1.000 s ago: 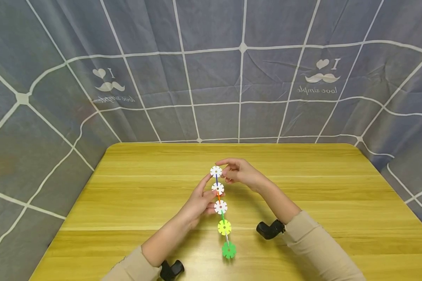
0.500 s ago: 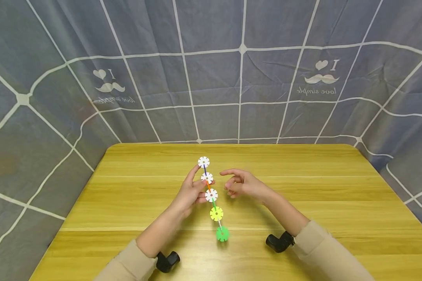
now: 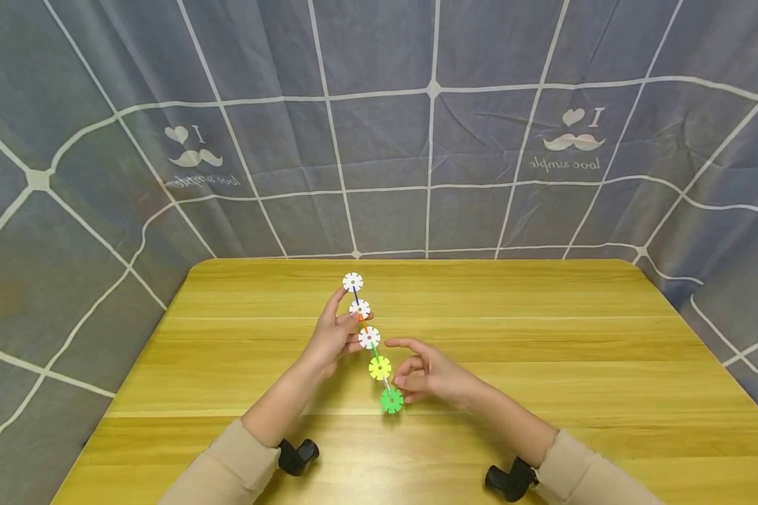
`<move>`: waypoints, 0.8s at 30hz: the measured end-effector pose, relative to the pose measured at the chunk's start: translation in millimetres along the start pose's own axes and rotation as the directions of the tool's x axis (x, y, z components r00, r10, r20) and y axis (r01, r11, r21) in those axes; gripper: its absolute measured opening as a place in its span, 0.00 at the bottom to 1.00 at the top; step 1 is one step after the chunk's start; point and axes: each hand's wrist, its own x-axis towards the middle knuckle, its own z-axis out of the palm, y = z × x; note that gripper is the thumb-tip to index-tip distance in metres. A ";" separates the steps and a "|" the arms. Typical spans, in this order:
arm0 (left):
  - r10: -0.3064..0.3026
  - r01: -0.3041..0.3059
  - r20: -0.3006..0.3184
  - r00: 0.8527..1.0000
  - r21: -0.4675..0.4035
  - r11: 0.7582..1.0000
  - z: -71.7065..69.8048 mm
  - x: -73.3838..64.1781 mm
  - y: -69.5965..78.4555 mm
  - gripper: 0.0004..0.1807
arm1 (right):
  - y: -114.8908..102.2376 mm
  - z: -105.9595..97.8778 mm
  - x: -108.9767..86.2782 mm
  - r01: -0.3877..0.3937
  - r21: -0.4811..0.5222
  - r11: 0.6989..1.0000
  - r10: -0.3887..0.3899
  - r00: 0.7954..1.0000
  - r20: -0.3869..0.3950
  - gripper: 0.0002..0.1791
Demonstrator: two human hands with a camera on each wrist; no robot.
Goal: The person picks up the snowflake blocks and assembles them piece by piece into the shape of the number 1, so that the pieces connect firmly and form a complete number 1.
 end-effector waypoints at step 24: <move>0.110 -0.124 0.110 0.988 0.125 0.984 22.5 56.9 3.5 0.31 | -0.2 1.8 19.1 0.046 0.085 0.995 -0.022 0.965 -0.263 0.43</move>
